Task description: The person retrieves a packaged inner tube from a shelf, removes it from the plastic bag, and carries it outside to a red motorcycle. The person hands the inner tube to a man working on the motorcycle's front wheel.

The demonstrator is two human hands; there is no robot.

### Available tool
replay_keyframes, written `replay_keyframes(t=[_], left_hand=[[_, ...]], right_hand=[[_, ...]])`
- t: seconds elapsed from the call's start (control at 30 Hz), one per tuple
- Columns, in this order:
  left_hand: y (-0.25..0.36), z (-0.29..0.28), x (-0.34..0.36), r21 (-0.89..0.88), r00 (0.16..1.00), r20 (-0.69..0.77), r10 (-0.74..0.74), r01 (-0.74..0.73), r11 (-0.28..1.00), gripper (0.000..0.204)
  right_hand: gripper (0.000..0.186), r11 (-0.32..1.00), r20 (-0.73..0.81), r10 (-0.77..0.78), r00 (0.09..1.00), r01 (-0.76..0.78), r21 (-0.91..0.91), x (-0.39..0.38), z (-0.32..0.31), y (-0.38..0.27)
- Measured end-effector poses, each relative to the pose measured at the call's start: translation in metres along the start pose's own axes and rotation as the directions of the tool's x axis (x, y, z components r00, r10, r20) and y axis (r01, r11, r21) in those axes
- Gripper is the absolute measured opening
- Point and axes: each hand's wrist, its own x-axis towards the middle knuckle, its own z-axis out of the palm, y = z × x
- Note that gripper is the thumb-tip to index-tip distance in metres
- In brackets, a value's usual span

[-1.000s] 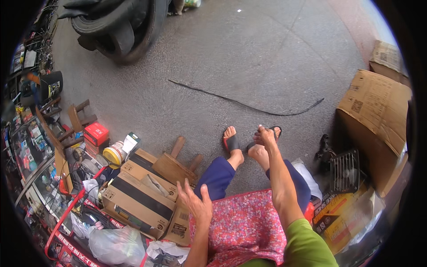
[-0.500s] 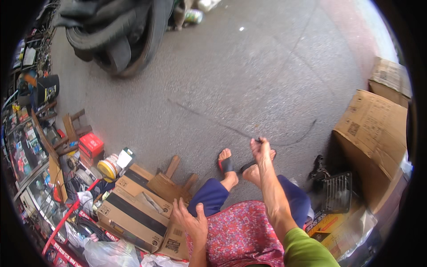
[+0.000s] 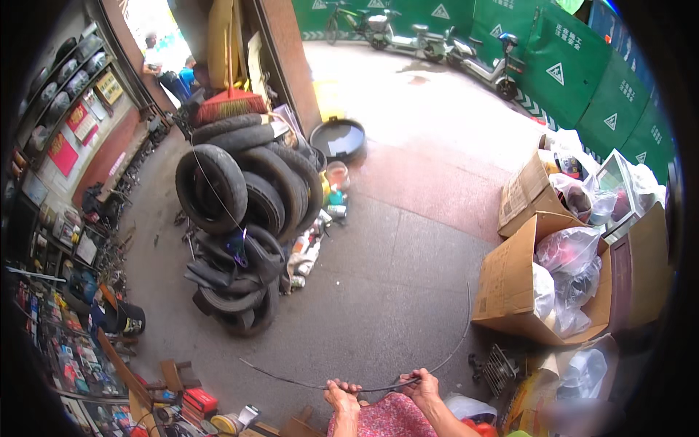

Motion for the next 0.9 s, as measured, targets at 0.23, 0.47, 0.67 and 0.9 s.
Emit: replay_keyframes(t=[0.23,0.47,0.67,0.9], left_hand=[[0.112,0.109,-0.089,0.269,0.897,0.156,0.414,-0.442,0.856,0.014],[0.133,0.283,-0.113,0.331,0.284,0.837,0.467,-0.944,-0.018,0.045],[0.144,0.479,-0.118,-0.295,-0.437,0.899,-0.021,-0.571,-0.766,0.05],[0.122,0.634,-0.047,-0.274,-0.26,0.958,-0.119,-0.718,-0.64,0.009]], right_hand=[[0.025,0.925,-0.085,-0.301,0.95,0.313,0.215,0.013,0.013,-0.202],[0.027,0.024,0.43,-0.837,0.338,0.808,-0.588,-0.027,0.173,-0.3],[0.019,-0.585,0.872,-0.38,0.31,0.649,-0.486,-0.066,0.314,-0.368],[0.014,-0.673,0.865,-0.456,0.209,0.554,-0.489,-0.027,0.378,-0.473]])
